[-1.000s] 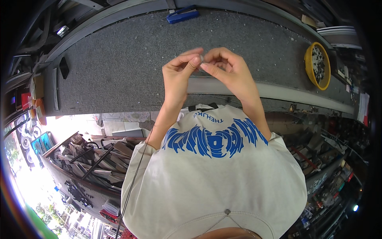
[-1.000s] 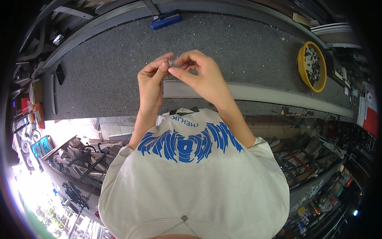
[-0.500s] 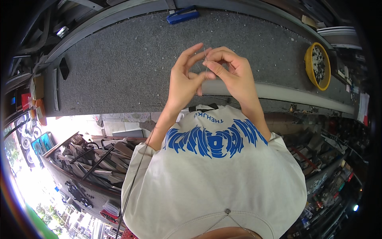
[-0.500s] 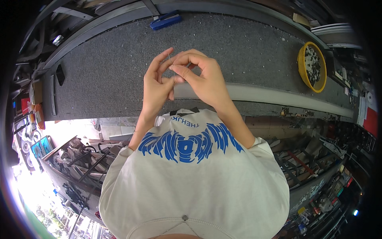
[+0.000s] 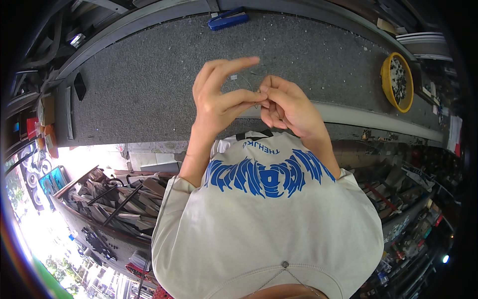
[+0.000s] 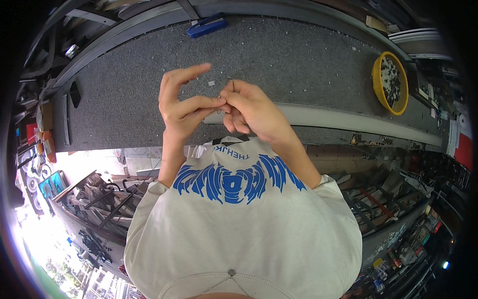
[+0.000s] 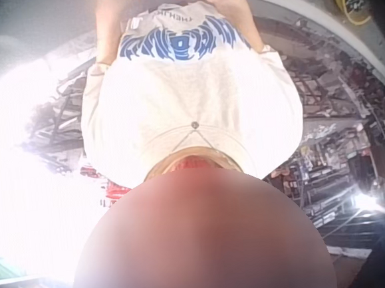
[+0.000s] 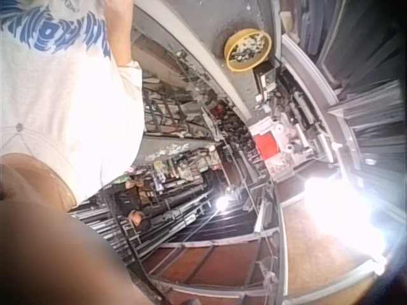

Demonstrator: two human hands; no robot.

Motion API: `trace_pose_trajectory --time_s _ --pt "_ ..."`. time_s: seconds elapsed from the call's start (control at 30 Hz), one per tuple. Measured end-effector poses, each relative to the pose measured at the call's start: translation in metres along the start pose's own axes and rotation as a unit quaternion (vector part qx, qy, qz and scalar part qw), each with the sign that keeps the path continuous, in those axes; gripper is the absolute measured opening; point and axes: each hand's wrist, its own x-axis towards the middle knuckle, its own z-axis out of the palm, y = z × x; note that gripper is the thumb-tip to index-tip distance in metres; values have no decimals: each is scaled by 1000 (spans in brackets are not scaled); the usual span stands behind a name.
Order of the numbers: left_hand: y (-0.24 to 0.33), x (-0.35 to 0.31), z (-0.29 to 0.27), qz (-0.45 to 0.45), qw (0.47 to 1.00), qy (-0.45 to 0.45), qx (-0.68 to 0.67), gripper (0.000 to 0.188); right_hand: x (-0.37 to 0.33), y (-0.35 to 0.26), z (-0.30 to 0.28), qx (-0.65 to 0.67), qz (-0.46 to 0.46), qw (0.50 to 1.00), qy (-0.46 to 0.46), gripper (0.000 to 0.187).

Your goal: The person assembles a long metal profile by inserting small fasteners from a yellow bowl into slots along its length. They repeatedly pick fasteners, align them with the profile, and press them into place. The person also uses a utility knife to trim or adjust the profile and handles a roll of tape.

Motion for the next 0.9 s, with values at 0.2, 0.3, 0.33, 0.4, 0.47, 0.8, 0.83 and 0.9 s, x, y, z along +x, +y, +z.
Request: trace_pose_trajectory --time_s 0.2,0.3,0.33,0.4,0.47,0.8,0.83,0.9 --pt "2 1 -5 -11 997 -61 36 15 -7 -3 4 -57 -69 994 69 18" --pt "15 -4 7 -244 963 -54 -96 11 1 12 13 -145 -174 962 151 13" --pt "19 -7 11 -337 928 -51 -149 9 4 17 16 -179 -202 943 192 11" --pt "22 -11 15 -461 849 -52 -254 11 10 26 21 -221 -305 901 216 8" --pt "19 -14 17 -525 766 -48 -367 15 12 30 22 -279 -373 855 230 6" --pt "7 -15 2 -503 724 -44 -470 22 9 21 12 -461 -495 712 187 11" --pt "7 -14 1 -505 727 -46 -462 20 9 22 12 -466 -496 710 183 11" --pt "9 -13 0 -507 740 -42 -440 18 9 24 13 -479 -488 706 184 12"
